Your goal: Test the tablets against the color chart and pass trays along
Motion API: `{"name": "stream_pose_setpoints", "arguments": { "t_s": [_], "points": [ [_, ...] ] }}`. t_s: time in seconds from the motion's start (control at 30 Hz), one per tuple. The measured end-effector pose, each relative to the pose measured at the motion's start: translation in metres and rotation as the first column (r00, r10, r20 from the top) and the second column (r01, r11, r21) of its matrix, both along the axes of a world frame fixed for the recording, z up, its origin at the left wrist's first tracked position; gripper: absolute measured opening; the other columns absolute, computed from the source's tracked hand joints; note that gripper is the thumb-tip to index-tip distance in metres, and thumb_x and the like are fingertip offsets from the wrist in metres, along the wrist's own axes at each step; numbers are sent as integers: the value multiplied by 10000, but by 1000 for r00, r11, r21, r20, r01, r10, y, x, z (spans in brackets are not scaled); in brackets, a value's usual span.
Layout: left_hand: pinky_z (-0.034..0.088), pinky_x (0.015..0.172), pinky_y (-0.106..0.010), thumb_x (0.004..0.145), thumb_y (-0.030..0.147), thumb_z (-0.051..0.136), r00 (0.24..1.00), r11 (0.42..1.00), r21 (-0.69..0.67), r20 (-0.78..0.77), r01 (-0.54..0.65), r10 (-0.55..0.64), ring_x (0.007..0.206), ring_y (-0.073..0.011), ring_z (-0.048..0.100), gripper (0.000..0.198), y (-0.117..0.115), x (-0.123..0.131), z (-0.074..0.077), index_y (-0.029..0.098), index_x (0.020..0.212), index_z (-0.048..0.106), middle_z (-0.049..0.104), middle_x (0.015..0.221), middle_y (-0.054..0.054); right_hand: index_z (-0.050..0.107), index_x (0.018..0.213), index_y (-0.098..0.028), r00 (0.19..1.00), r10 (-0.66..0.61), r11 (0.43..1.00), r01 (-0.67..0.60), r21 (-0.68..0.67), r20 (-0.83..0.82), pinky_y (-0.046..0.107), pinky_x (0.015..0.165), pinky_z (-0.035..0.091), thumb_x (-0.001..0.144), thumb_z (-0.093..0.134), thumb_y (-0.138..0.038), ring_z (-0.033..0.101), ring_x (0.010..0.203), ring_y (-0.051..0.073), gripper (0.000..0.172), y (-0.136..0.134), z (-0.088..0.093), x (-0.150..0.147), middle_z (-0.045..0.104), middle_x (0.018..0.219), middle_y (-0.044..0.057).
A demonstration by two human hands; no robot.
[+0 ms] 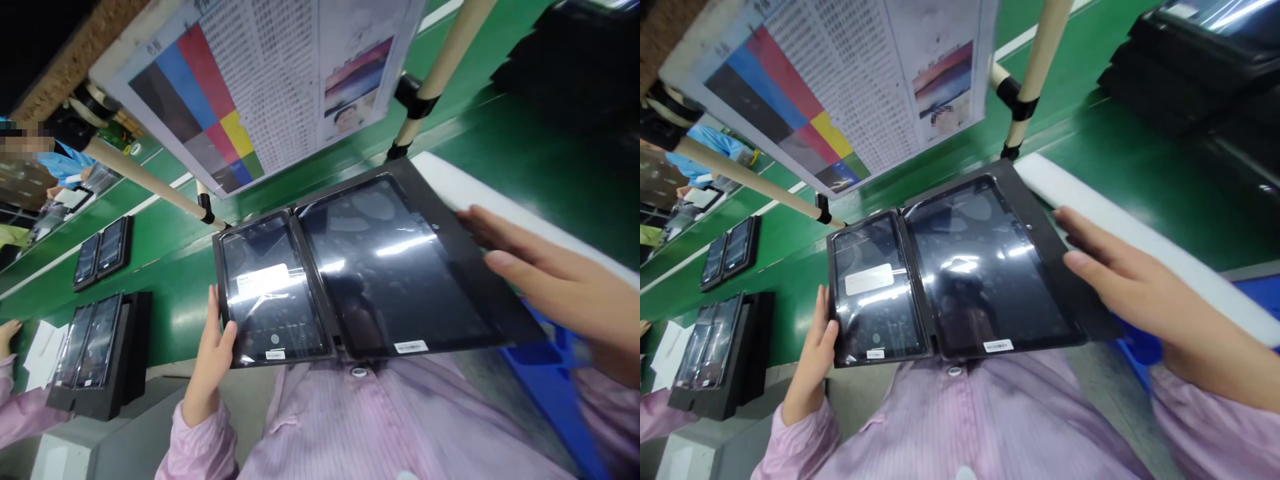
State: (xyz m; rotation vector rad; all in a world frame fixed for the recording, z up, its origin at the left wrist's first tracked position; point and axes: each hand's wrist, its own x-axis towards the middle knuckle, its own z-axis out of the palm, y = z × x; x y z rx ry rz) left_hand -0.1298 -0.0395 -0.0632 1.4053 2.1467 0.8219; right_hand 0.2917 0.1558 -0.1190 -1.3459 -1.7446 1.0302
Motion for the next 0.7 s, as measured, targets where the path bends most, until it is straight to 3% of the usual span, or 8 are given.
{"name": "stream_pose_setpoints", "arguments": {
  "t_s": [0.07, 0.13, 0.27, 0.4, 0.57, 0.63, 0.7],
  "points": [
    [152, 1254, -440, 970, 629, 394, 974, 995, 41, 213, -92, 81, 1540, -280, 183, 791, -7, 0, -19, 245, 1611, 135, 176, 1678, -93, 381, 1520, -389, 999, 29, 994, -25, -110, 37, 443, 1280, 133, 800, 503, -829, 282, 1481, 276, 853, 6, 1, -8, 323, 1574, -26],
    [131, 1261, -391, 961, 650, 406, 933, 982, 75, 331, -175, 141, 1546, -253, 166, 788, -6, 8, -29, 253, 1604, 183, 179, 1679, -55, 336, 1554, -336, 1000, 27, 987, -28, -159, -6, 415, 1288, 68, 798, 479, -842, 210, 1510, 257, 921, 11, 6, -17, 259, 1600, -35],
    [156, 1260, -360, 928, 634, 513, 854, 945, 120, 473, -306, 216, 1540, -238, 190, 748, 6, 22, -30, 284, 1562, 326, 243, 1663, -20, 349, 1551, -313, 978, 65, 979, -100, -176, -199, 352, 1293, 39, 880, 497, -714, 188, 1521, 207, 795, 15, 14, -24, 247, 1607, -49],
    [275, 1229, -383, 861, 628, 615, 689, 896, 107, 681, -431, 250, 1488, -266, 333, 722, 11, 14, -29, 310, 1489, 450, 374, 1609, -16, 251, 1590, -281, 941, 36, 955, -131, -267, -335, 298, 1282, 25, 883, 539, -685, 121, 1534, 185, 864, 11, 10, -23, 158, 1629, -52],
    [387, 1167, -357, 806, 654, 661, 592, 886, 8, 747, -464, 303, 1424, -262, 442, 706, 2, -4, -41, 327, 1420, 537, 539, 1490, 1, 345, 1554, -286, 891, -61, 924, -120, -364, -449, 332, 1261, 177, 915, 494, -660, 246, 1502, 199, 755, 8, -11, -16, 226, 1609, -39],
    [499, 1061, -361, 833, 587, 660, 476, 849, -178, 762, -498, 439, 1265, -266, 605, 612, -2, -7, -50, 257, 1345, 607, 706, 1252, -49, 453, 1493, -273, 852, -88, 909, -143, -391, -516, 323, 1246, 225, 907, 521, -632, 343, 1459, 204, 690, 3, -18, -16, 336, 1568, -13],
    [594, 876, -356, 876, 517, 614, 297, 755, -370, 755, -542, 584, 983, -256, 734, 492, -3, -6, -56, 201, 1251, 653, 769, 924, -56, 510, 1443, -257, 803, -113, 891, -178, -417, -584, 304, 1205, 312, 944, 480, -586, 462, 1376, 196, 599, -4, -19, -19, 468, 1486, 11]
  ]
}}
